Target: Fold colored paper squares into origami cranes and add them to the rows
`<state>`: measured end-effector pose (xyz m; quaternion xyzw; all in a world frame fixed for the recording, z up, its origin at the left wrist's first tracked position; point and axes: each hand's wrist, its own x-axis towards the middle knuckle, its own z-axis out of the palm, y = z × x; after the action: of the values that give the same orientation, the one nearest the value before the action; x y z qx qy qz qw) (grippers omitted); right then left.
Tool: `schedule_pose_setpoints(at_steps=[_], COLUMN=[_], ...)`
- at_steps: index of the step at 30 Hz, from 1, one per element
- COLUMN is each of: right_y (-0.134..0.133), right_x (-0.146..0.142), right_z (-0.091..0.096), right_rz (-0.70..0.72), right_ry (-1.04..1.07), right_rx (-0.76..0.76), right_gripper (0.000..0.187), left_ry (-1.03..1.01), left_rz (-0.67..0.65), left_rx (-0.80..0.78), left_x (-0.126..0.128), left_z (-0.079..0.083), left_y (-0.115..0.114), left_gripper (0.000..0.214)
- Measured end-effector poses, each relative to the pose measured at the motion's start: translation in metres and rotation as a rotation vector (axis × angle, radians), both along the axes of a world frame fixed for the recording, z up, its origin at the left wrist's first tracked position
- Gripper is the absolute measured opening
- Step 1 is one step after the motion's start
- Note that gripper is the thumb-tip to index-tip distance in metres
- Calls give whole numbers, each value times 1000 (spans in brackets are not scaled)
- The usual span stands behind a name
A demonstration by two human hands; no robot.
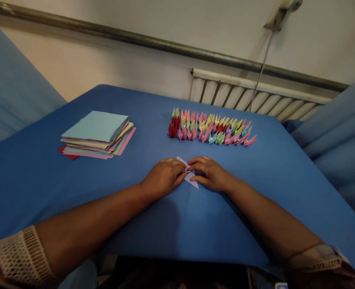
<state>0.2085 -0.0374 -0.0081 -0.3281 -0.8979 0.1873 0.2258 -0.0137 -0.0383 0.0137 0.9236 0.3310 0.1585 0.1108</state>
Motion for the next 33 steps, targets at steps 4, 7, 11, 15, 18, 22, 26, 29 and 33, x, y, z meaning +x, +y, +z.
schedule_pose_setpoints(at_steps=[4,7,11,15,18,22,26,29,33], right_y=[4,6,5,5,5,3,0,-1,-3], right_x=[-9,-17,-23,-23,-24,-25,-27,-28,-27], right_z=[-6,-5,-3,-5,-5,-3,-2,-1,2], right_rz=[-144,-229,-312,-376,-389,-415,-474,-525,-563], right_ry=[103,88,43,22,-1,-16,-27,-52,-89], right_rx=[-50,-93,-116,-125,-117,-108,-101,-99,-89], right_gripper=[8,11,12,11,11,8,6,5,6], left_ry=[-74,-101,-77,-36,-39,-75,19,165,258], left_rz=[60,124,188,225,225,217,101,10,-30], left_rx=[-53,-66,-69,-85,-99,-93,-15,-4,-27], left_x=[0,1,3,3,3,2,0,-5,-19], left_z=[-2,-3,-3,-3,-2,1,1,0,1], left_y=[1,3,5,5,6,6,4,-1,-7], left_gripper=[19,20,17,13,11,12,24,33,45])
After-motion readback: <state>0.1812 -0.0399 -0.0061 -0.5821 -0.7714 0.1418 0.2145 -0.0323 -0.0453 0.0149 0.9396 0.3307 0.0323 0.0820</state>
